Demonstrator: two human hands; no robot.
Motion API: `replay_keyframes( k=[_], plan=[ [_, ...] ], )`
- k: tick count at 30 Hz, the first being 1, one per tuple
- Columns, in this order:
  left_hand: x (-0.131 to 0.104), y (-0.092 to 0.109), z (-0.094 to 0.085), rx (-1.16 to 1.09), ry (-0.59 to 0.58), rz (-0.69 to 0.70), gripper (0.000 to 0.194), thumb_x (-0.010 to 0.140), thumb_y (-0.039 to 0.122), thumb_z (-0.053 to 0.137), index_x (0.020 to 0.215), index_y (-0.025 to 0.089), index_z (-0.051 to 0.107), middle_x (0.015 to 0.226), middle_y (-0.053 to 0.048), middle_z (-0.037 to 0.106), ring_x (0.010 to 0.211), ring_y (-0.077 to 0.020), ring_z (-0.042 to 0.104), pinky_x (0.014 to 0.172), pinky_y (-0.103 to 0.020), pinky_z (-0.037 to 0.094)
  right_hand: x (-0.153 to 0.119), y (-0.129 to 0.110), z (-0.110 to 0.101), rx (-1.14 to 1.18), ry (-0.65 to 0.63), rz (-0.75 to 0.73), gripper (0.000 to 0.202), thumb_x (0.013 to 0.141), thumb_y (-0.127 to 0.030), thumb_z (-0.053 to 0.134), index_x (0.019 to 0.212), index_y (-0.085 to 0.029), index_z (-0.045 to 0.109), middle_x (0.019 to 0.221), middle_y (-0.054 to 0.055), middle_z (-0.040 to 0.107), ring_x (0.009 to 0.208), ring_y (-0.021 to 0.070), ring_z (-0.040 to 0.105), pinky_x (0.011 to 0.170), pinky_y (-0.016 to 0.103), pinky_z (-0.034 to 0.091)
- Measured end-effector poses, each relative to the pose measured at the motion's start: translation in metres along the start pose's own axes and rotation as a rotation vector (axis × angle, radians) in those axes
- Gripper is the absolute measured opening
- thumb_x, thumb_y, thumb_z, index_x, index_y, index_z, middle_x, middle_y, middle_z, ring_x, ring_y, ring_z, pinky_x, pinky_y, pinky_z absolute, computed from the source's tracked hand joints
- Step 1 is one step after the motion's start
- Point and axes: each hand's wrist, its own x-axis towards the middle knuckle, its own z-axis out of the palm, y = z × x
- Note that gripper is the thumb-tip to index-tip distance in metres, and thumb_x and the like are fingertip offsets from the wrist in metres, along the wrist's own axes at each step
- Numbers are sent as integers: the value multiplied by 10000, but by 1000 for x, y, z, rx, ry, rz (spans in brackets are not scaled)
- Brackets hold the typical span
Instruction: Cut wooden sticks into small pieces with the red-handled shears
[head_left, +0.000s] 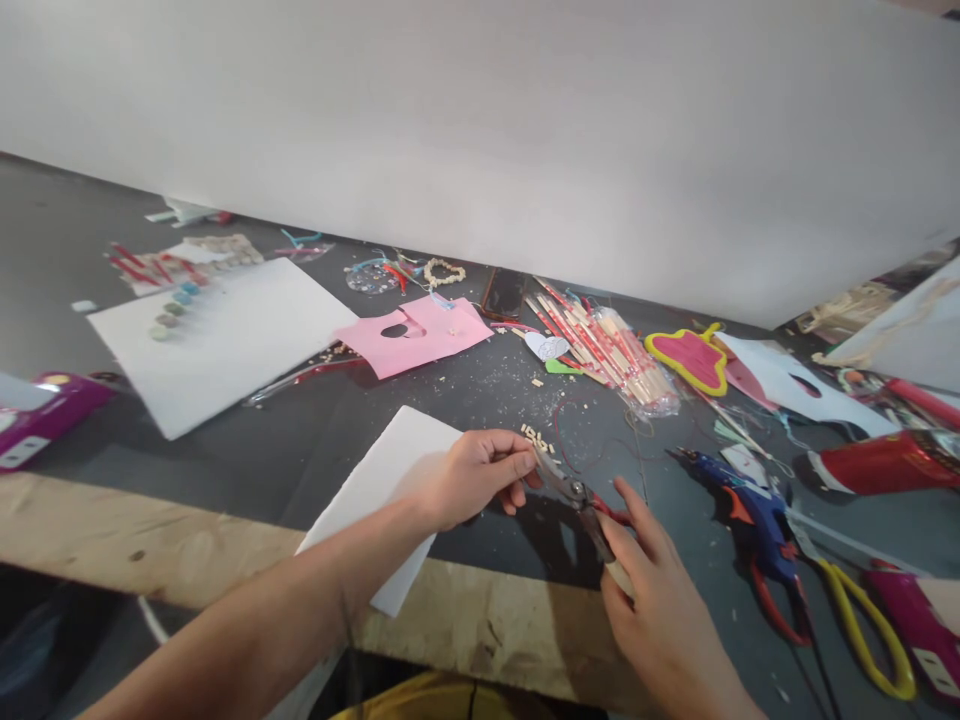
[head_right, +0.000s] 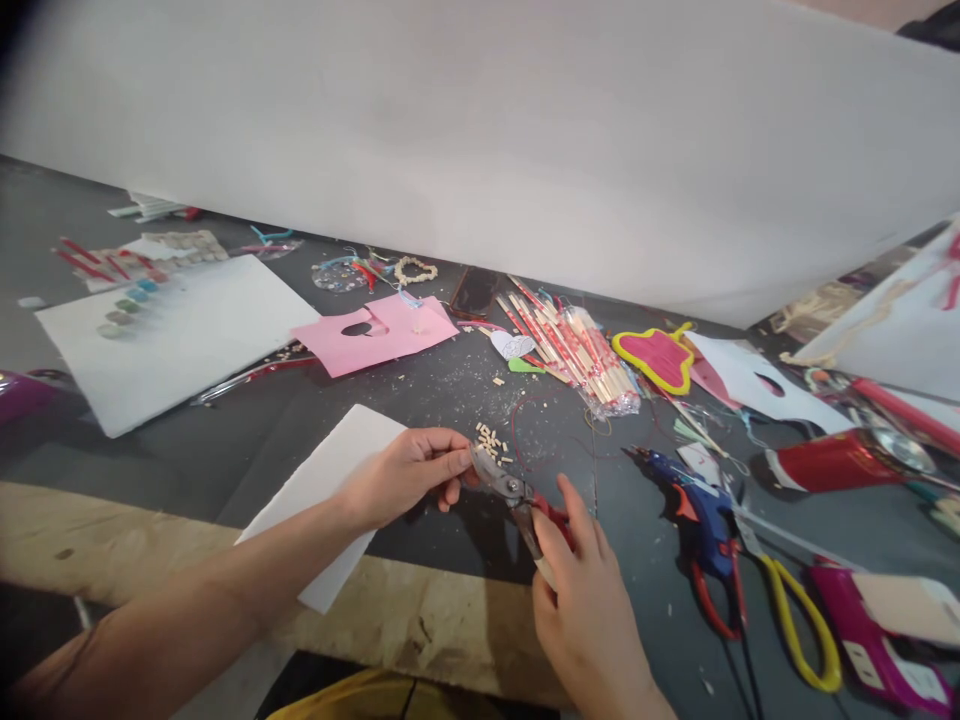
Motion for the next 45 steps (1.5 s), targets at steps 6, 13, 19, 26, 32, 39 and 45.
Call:
replay_keyframes(
  k=[6, 13, 19, 26, 32, 39, 45],
  plan=[
    [-2, 3, -1, 106, -2, -17, 304, 785, 432, 524, 719, 143, 593, 523, 17, 553, 442, -64, 499, 457, -168, 409, 2, 0, -1, -17, -18, -19, 472, 738, -57, 383, 1173, -228, 446, 1447, 96, 214, 1207, 236, 420, 904, 372, 450],
    [-2, 4, 1, 121, -4, -33, 305, 789, 429, 518, 716, 142, 592, 509, 20, 546, 436, -65, 496, 456, -171, 403, 3, -2, 2, 30, 22, 32, 400, 754, -113, 417, 1140, -217, 438, 1376, 115, 358, 1150, 251, 478, 875, 395, 459],
    [-4, 6, 2, 97, -28, -20, 277, 798, 386, 522, 701, 135, 589, 510, 19, 546, 432, -60, 488, 459, -171, 413, 13, -3, 1, 14, 14, 106, 487, 828, -335, 440, 1269, -147, 353, 1048, 128, 615, 933, 252, 592, 759, 383, 499],
    [-9, 10, 5, 18, -41, 57, 288, 784, 390, 548, 670, 127, 580, 514, 17, 549, 419, -53, 480, 427, -162, 413, 17, -5, -14, -33, -7, 51, 364, 831, -283, 405, 1152, -129, 480, 945, 131, 640, 841, 247, 612, 712, 373, 502],
    [-6, 18, 12, 50, -30, 4, 240, 751, 349, 596, 797, 116, 626, 629, -12, 600, 508, -80, 551, 498, -195, 480, 13, 4, -17, -81, 59, 38, 391, 837, -350, 406, 1156, -138, 483, 1009, 134, 638, 886, 256, 613, 737, 381, 498],
    [-3, 42, -11, -207, 286, 315, 226, 758, 299, 604, 911, 133, 588, 762, -29, 630, 564, -66, 555, 542, -192, 481, 1, 14, -23, -48, 174, 197, 474, 854, -447, 346, 1185, -126, 453, 1083, 146, 625, 953, 244, 619, 725, 338, 517],
    [-22, 69, -41, 92, 395, 429, 220, 804, 307, 535, 960, 156, 572, 858, -44, 626, 649, -92, 576, 629, -232, 494, -6, 13, -19, 51, 228, 210, 462, 845, -465, 353, 1159, -148, 476, 1041, 117, 648, 917, 224, 637, 738, 319, 523]
  ],
)
